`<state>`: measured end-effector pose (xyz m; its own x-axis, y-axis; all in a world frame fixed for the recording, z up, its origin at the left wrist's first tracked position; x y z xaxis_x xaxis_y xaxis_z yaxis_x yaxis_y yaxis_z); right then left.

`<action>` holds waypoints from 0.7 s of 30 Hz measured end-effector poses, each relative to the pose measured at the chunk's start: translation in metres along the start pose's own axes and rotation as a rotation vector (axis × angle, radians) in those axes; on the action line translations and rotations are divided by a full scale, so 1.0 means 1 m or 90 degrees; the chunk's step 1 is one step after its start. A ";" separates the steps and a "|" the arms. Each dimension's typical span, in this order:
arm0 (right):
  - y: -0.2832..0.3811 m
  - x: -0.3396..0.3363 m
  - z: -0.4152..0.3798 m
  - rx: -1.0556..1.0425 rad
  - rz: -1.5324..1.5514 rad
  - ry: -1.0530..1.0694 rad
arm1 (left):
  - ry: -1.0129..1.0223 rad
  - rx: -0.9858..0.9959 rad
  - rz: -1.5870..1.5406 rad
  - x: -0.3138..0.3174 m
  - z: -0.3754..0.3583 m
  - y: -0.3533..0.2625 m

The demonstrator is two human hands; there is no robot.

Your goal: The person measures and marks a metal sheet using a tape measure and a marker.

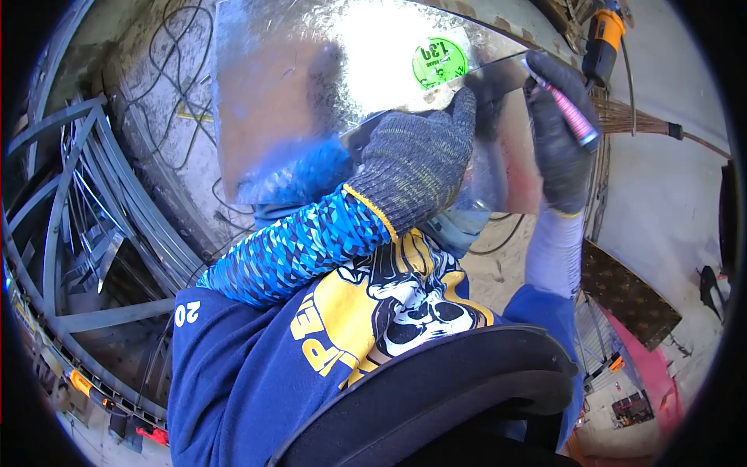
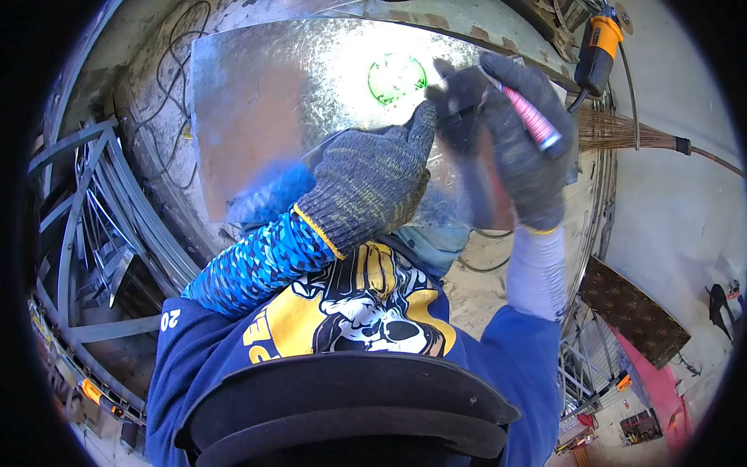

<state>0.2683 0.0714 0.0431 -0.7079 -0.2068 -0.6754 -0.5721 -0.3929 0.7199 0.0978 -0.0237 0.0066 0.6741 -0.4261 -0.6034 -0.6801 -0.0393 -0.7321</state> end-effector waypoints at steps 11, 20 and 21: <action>0.016 0.063 0.069 0.057 0.102 0.446 | 0.003 -0.003 -0.014 0.002 -0.001 0.001; 0.013 0.076 0.075 0.013 -0.020 0.507 | -0.082 0.045 -0.031 0.012 0.000 0.007; 0.014 0.077 0.075 0.003 -0.006 0.489 | -0.083 0.045 -0.030 0.012 0.000 0.007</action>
<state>0.1749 0.1177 0.0131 -0.2170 -0.7686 -0.6018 -0.5793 -0.3947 0.7131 0.1013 -0.0296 -0.0058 0.7400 -0.3044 -0.5997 -0.6274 0.0089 -0.7787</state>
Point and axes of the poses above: each hand's wrist, its own z-axis towards the middle knuckle, its own x-axis out of the palm, y = z × x, the point moved 2 cm from there along z, towards the middle knuckle, and after that the axes turned 11 degrees about -z, right-handed, at the moved point
